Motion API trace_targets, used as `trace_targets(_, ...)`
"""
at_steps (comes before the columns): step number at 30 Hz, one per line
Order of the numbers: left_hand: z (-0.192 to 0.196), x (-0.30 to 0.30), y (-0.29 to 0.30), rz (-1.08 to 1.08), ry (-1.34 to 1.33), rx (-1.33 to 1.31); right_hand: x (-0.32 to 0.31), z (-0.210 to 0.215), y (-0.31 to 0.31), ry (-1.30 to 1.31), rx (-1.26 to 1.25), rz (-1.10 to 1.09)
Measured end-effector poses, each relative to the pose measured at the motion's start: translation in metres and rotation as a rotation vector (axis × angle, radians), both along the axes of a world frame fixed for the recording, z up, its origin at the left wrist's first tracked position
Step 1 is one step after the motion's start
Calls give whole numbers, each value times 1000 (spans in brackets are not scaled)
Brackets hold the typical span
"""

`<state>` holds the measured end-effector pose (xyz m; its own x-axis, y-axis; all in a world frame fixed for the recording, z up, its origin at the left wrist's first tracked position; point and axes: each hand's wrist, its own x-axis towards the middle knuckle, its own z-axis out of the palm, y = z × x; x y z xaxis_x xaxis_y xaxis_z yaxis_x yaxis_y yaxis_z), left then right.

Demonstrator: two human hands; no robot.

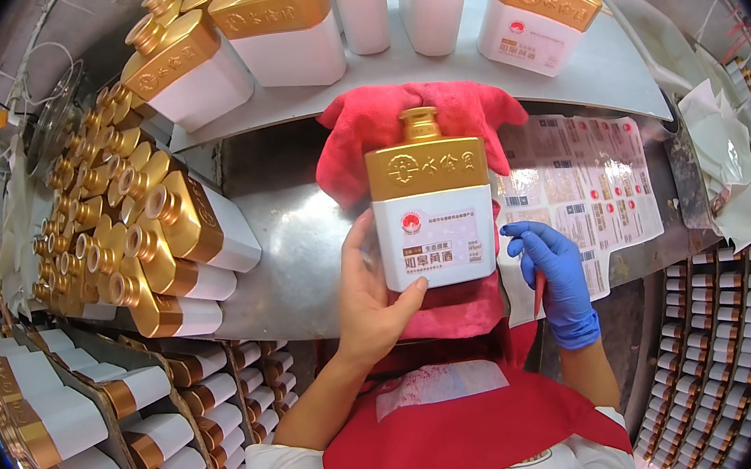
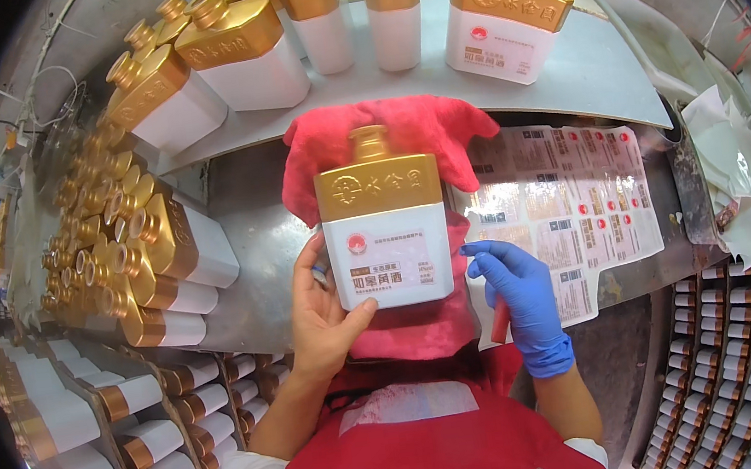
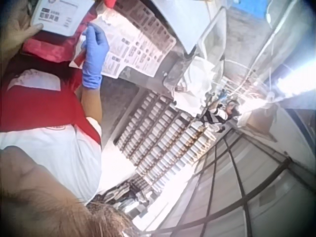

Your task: The person applies adhesive labels to white bottles with gold caps. They pick up a label, peel it from the backing sheet, and carefully align and smooth it onto the bottle's surface. The person handles the bottles one at a time, rotating them to apply labels to different sides.

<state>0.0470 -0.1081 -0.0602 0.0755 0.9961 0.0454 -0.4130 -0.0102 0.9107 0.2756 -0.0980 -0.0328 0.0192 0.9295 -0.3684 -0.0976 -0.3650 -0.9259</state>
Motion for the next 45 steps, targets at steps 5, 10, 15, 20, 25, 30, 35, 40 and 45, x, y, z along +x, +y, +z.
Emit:
trace_targets(5, 5, 2, 2, -26, -7, -15, -7, 2, -1, 8, -12, 6)
trace_targets(10, 6, 3, 3, -21, 21, -11, -10, -1, 1, -16, 13, -4)
trace_targets(15, 5, 2, 3, -33, 6, -11, -5, 0, 0, -8, -3, 4)
trace_targets(20, 3, 2, 3, -34, 26, 6, -10, -2, 0, -5, -28, 13)
trace_targets(25, -1, -5, 3, -67, 7, 15, 0, -2, 2, -27, -4, 0)
trace_targets(30, 2, 2, 3, -41, 36, -5, -10, 1, 3, -27, -21, 12)
trace_targets(35, -2, -4, 4, -56, 28, 20, -11, 3, 3, -31, -20, 2)
trace_targets(40, 3, -6, 4, -71, -48, -16, -9, 3, 2, -11, -23, 5)
trace_targets(45, 10, 1, 3, -59, -4, -39, -17, -1, -1, -18, -30, 6)
